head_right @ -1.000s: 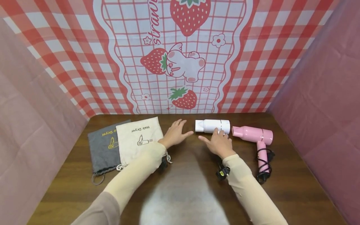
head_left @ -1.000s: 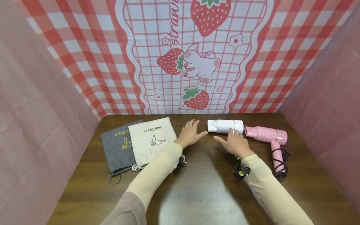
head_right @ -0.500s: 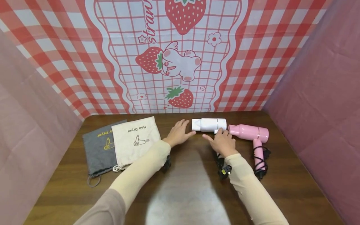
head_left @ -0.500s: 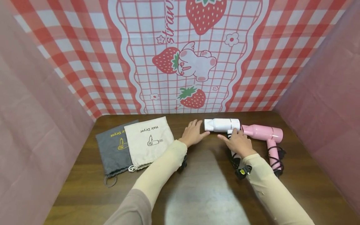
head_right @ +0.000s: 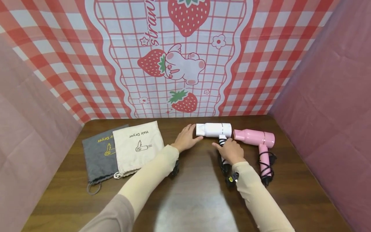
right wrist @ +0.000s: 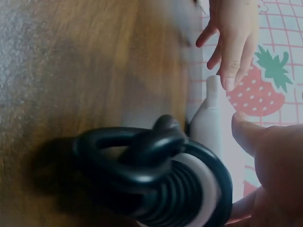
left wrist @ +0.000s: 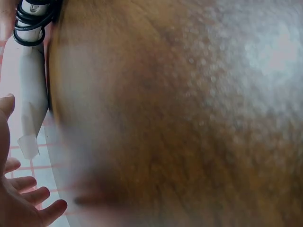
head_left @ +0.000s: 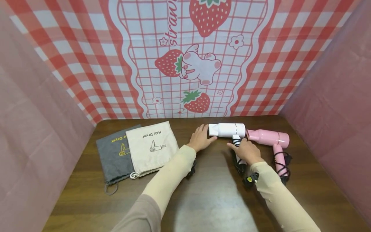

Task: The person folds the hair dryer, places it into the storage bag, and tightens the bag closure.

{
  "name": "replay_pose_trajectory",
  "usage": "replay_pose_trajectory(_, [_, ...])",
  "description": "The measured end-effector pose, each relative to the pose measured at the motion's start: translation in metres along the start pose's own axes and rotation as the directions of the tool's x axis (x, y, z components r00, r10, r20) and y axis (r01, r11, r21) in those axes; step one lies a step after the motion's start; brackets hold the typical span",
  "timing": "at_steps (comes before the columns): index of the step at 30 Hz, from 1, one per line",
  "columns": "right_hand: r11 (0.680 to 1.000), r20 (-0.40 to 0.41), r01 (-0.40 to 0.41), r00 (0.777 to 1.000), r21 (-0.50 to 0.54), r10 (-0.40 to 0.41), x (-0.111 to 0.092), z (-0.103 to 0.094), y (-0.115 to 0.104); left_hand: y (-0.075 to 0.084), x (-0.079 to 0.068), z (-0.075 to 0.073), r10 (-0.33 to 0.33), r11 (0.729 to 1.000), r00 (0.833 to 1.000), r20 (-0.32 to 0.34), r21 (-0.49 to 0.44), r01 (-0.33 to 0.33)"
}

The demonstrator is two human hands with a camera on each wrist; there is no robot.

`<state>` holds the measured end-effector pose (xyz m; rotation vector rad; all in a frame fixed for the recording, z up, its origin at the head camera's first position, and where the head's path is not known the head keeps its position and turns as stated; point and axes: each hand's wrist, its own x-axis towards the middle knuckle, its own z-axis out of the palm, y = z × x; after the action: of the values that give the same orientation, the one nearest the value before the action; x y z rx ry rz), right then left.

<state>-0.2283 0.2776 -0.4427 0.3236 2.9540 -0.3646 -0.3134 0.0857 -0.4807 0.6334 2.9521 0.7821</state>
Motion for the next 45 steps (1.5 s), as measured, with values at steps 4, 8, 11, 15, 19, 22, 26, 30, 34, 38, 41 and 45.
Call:
replay_pose_trajectory(4, [1.0,0.002,-0.015,1.0,0.015,0.015,0.001,0.002,0.001,0.001,0.0,0.001,0.005,1.0,1.0,-0.007,0.002,-0.005])
replay_pose_trajectory(8, [0.999,-0.017,-0.008,1.0,0.045,0.009,0.002,0.004,0.001,0.002,-0.001,0.0,0.006,1.0,1.0,-0.01,-0.002,-0.006])
replay_pose_trajectory(11, [0.998,-0.028,0.013,1.0,0.057,-0.012,0.002,0.005,0.001,0.002,-0.002,-0.001,0.008,1.0,1.0,-0.013,0.004,-0.008])
replay_pose_trajectory(15, [0.997,-0.02,0.049,0.999,0.055,-0.048,0.001,0.004,0.0,0.002,-0.002,-0.001,0.003,1.0,1.0,-0.028,0.004,-0.003])
replay_pose_trajectory(19, [0.996,0.003,0.083,0.996,0.041,-0.084,0.0,0.003,0.001,0.002,-0.002,-0.003,0.012,1.0,0.999,-0.042,0.019,-0.011])
replay_pose_trajectory(22, [0.993,0.012,0.116,0.993,0.029,-0.116,-0.001,0.003,0.003,0.002,-0.001,-0.005,0.032,0.998,0.999,-0.035,0.046,-0.03])
replay_pose_trajectory(26, [0.987,0.004,0.142,0.99,0.074,-0.143,-0.001,0.002,0.006,0.004,-0.002,-0.007,0.062,0.996,0.998,0.006,0.061,-0.062])
replay_pose_trajectory(30, [0.98,0.042,0.11,0.992,0.166,-0.119,0.0,0.003,0.013,0.004,-0.003,-0.007,0.072,0.996,0.995,0.063,0.056,-0.076])
replay_pose_trajectory(34, [0.972,0.112,0.07,0.989,0.222,-0.097,0.001,0.006,0.019,0.005,-0.005,-0.006,0.061,0.996,0.995,0.081,0.054,-0.065])
replay_pose_trajectory(38, [0.972,0.107,0.083,0.988,0.222,-0.109,0.001,0.01,0.022,0.006,-0.008,-0.004,0.053,0.998,0.996,0.068,0.037,-0.056])
replay_pose_trajectory(41, [0.974,0.087,0.096,0.989,0.203,-0.116,0.0,0.013,0.023,0.006,-0.009,-0.002,0.055,0.998,0.997,0.047,0.011,-0.055])
replay_pose_trajectory(45, [0.973,0.075,0.097,0.991,0.207,-0.114,-0.003,0.013,0.023,0.006,-0.011,-0.001,0.057,0.998,0.998,0.011,-0.024,-0.056])
